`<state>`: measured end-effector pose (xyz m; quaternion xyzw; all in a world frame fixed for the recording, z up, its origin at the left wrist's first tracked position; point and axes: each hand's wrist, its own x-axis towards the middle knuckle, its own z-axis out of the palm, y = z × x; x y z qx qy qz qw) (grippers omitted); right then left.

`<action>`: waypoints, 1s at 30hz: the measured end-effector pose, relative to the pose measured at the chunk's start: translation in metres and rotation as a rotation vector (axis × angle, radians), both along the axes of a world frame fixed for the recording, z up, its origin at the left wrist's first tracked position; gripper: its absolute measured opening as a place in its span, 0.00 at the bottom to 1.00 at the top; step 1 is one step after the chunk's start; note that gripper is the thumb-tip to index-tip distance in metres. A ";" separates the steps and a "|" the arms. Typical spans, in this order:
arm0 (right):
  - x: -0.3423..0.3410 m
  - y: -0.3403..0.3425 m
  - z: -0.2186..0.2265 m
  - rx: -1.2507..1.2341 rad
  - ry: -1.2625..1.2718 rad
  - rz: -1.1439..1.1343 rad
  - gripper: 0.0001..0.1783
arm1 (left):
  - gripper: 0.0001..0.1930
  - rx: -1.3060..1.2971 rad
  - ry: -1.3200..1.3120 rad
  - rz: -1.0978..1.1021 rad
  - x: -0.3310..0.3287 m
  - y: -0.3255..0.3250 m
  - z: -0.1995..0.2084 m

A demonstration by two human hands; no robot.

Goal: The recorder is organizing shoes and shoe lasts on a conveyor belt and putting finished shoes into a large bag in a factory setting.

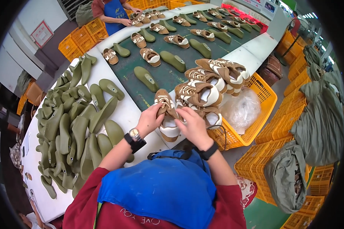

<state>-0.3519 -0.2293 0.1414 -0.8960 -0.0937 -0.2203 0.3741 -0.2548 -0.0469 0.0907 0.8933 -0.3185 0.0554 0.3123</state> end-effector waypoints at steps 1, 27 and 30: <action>0.006 0.009 0.000 -0.028 -0.040 -0.014 0.20 | 0.21 -0.133 -0.048 -0.025 -0.008 0.002 0.013; 0.031 0.084 0.046 -0.158 -0.270 0.435 0.17 | 0.22 0.102 -0.136 0.198 -0.045 0.079 0.053; 0.014 0.083 0.040 -0.279 0.077 0.541 0.14 | 0.21 0.060 -0.160 0.139 -0.031 0.067 0.052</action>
